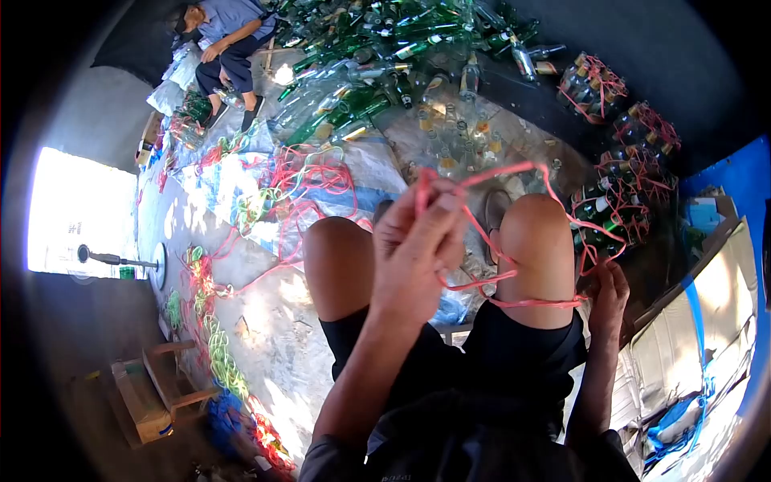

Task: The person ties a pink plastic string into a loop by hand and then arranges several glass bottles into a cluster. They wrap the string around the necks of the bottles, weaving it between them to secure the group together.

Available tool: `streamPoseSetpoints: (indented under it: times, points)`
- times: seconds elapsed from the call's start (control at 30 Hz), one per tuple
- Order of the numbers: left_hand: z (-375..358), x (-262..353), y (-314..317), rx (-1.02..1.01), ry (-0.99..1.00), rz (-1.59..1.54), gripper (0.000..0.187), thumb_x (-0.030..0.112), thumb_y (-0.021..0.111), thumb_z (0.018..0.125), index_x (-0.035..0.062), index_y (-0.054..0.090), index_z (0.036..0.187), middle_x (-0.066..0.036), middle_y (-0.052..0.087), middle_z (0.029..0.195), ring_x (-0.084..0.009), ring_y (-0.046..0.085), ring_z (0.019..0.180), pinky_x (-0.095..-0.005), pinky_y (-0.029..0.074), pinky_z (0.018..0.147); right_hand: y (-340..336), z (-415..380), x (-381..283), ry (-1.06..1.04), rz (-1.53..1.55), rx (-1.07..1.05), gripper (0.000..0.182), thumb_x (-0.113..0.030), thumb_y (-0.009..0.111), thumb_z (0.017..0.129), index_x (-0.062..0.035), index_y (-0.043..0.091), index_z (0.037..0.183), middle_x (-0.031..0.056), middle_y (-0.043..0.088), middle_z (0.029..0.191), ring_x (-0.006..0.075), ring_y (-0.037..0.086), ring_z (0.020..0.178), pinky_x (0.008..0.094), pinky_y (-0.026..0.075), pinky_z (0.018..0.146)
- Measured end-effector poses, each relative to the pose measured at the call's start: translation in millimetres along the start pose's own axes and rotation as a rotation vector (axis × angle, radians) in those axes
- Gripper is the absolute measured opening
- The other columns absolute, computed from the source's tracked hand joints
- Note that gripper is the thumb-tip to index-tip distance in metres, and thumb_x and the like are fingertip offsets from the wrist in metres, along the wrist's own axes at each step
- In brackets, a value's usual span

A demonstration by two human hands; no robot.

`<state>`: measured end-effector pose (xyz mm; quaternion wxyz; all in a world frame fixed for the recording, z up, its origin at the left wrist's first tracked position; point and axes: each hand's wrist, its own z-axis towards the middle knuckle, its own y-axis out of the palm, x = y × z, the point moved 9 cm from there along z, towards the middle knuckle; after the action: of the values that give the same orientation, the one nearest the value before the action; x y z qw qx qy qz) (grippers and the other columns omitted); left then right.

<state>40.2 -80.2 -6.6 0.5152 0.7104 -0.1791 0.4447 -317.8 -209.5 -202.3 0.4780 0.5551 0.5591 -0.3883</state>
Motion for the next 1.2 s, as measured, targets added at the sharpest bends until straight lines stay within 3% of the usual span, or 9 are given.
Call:
streamPoseSetpoints:
  times: [0.2,0.3,0.37,0.47,0.77,0.9,0.93,1.13,1.2]
  points:
    - [-4,-16,33,-0.062,-0.078,0.084,0.015,0.016,0.063,0.105,0.0029,0.069,0.112,0.004,0.047,0.069,-0.0018,0.033,0.054,-0.0213,0.025,0.049,1,2,24,-0.067,-0.495,-0.093,0.013,-0.012,0.062,0.1,-0.0011,0.068,0.106,0.0034,0.066,0.087,0.012,0.06,0.075,0.0281,0.049,0.068]
    - [-6,-23,43,-0.127,-0.053,0.147,0.017,0.017,0.066,0.104,0.0025,0.069,0.112,0.002,0.055,0.077,-0.002,0.04,0.059,-0.0212,0.029,0.052,11,-11,16,-0.572,-0.716,-0.12,0.014,-0.009,0.071,0.096,-0.0014,0.065,0.106,0.0116,0.067,0.1,0.0215,0.069,0.084,0.0366,0.057,0.074]
    - [-8,-28,46,-0.144,-0.027,0.206,0.016,0.016,0.066,0.104,0.0021,0.068,0.111,0.002,0.057,0.079,-0.0028,0.045,0.062,-0.0215,0.033,0.055,5,-10,15,-0.409,-0.805,-0.1,0.016,-0.004,0.071,0.094,-0.0014,0.064,0.109,0.0141,0.064,0.111,0.0254,0.071,0.094,0.0393,0.059,0.08]
    - [-10,-41,48,-0.168,0.027,0.289,0.015,0.015,0.067,0.104,0.0016,0.068,0.11,0.002,0.059,0.081,-0.0041,0.05,0.067,-0.022,0.038,0.059,34,-27,-43,-0.554,-0.71,-0.07,0.017,-0.003,0.067,0.096,-0.001,0.065,0.113,0.0118,0.061,0.105,0.0246,0.068,0.09,0.0373,0.057,0.079]
    - [-26,-57,74,-0.304,0.01,0.443,0.015,0.012,0.066,0.103,-0.0018,0.067,0.109,0.004,0.059,0.08,-0.0031,0.052,0.075,-0.0235,0.044,0.065,143,-106,-210,-0.925,-0.751,-0.192,0.048,0.006,0.064,0.086,-0.0015,0.062,0.133,0.0186,0.06,0.134,0.034,0.06,0.122,0.042,0.048,0.104]
    - [-31,-57,79,-0.368,-0.042,0.498,0.017,0.011,0.065,0.103,-0.0037,0.067,0.111,0.001,0.062,0.083,-0.0049,0.056,0.078,-0.0244,0.047,0.069,156,-103,-190,-0.862,-0.683,-0.347,0.042,0.007,0.064,0.083,0.0009,0.066,0.124,0.0199,0.068,0.112,0.0389,0.065,0.105,0.0443,0.053,0.093]
    - [-32,-57,77,-0.354,-0.051,0.485,0.017,0.012,0.065,0.104,-0.0034,0.067,0.112,0.0,0.063,0.084,-0.0051,0.057,0.079,-0.0246,0.048,0.07,157,-102,-187,-0.805,-0.64,-0.344,0.031,0.006,0.063,0.087,0.0016,0.066,0.117,0.0182,0.068,0.1,0.0364,0.065,0.09,0.0417,0.054,0.08]
    - [-25,-48,57,-0.235,0.061,0.548,0.029,0.026,0.062,0.108,-0.0005,0.072,0.111,0.001,0.067,0.09,-0.0072,0.061,0.08,-0.0221,0.047,0.07,142,-97,-170,-0.621,-0.639,-0.342,0.008,-0.007,0.064,0.101,0.0004,0.067,0.103,0.0136,0.064,0.085,0.0273,0.061,0.072,0.0335,0.049,0.066]
    - [-24,-40,43,-0.113,-0.067,0.542,0.031,0.03,0.06,0.109,0.003,0.075,0.114,0.004,0.065,0.083,-0.0018,0.047,0.063,-0.0212,0.04,0.058,119,-87,-164,-0.538,-0.555,-0.203,0.016,-0.015,0.065,0.104,0.0003,0.071,0.103,0.0048,0.059,0.075,0.0134,0.054,0.065,0.029,0.044,0.061]
